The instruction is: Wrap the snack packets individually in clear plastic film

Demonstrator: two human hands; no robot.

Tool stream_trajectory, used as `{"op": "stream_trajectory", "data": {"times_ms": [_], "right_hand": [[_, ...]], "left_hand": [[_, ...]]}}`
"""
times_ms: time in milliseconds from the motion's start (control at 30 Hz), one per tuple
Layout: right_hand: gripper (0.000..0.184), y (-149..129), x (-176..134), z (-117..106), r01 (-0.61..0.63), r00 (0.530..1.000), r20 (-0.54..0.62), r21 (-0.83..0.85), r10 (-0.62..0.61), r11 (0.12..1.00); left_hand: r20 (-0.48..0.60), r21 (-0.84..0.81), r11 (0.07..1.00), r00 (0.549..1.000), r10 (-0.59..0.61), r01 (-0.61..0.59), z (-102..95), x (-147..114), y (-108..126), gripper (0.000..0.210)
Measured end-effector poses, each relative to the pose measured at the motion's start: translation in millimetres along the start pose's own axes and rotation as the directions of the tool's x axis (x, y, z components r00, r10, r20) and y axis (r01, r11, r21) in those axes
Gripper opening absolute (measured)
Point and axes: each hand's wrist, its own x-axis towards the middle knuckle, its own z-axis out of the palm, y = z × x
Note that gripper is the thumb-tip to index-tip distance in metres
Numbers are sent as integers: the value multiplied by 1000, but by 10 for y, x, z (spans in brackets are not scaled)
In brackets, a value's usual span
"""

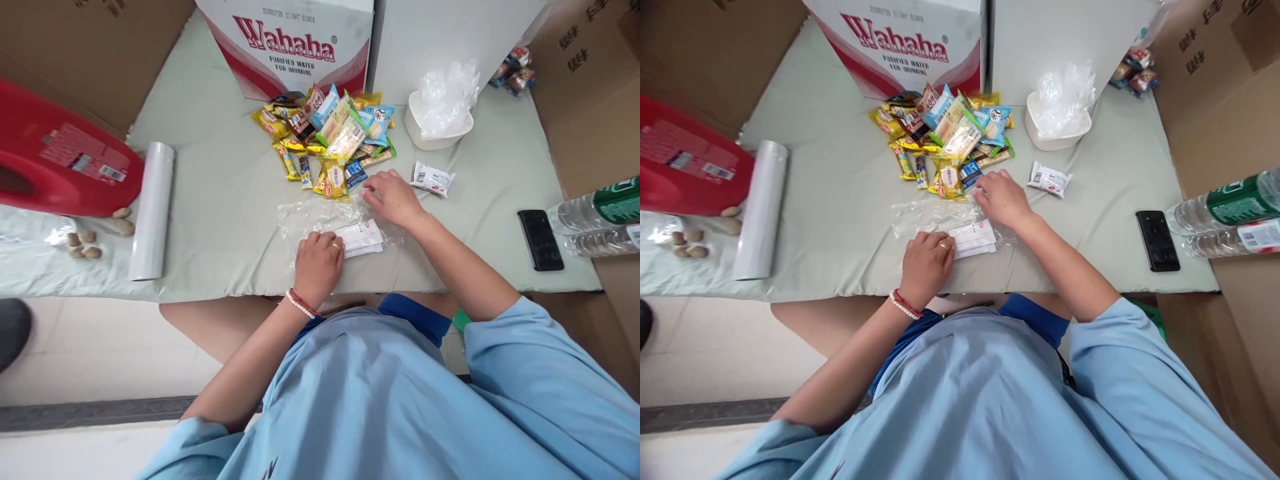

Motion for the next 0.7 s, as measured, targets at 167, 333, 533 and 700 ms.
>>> {"op": "stream_trajectory", "data": {"times_ms": [167,333,533,700], "right_hand": [[66,-215,404,162,16,965,257,124,-47,992],[26,-258,357,-73,55,936,328,228,-130,972],[43,-407,-278,-155,521,813,353,-85,-463,849],[66,-440,-640,123,610,747,453,-175,-487,773]], "left_hand": [[-11,85,995,999,-42,43,-20,18,40,34],[92,42,998,995,-47,44,17,8,35,37],[56,-53,995,995,-82,84,72,-9,13,37],[22,-217,974,998,-59,62,102,-150,-180,29]]}}
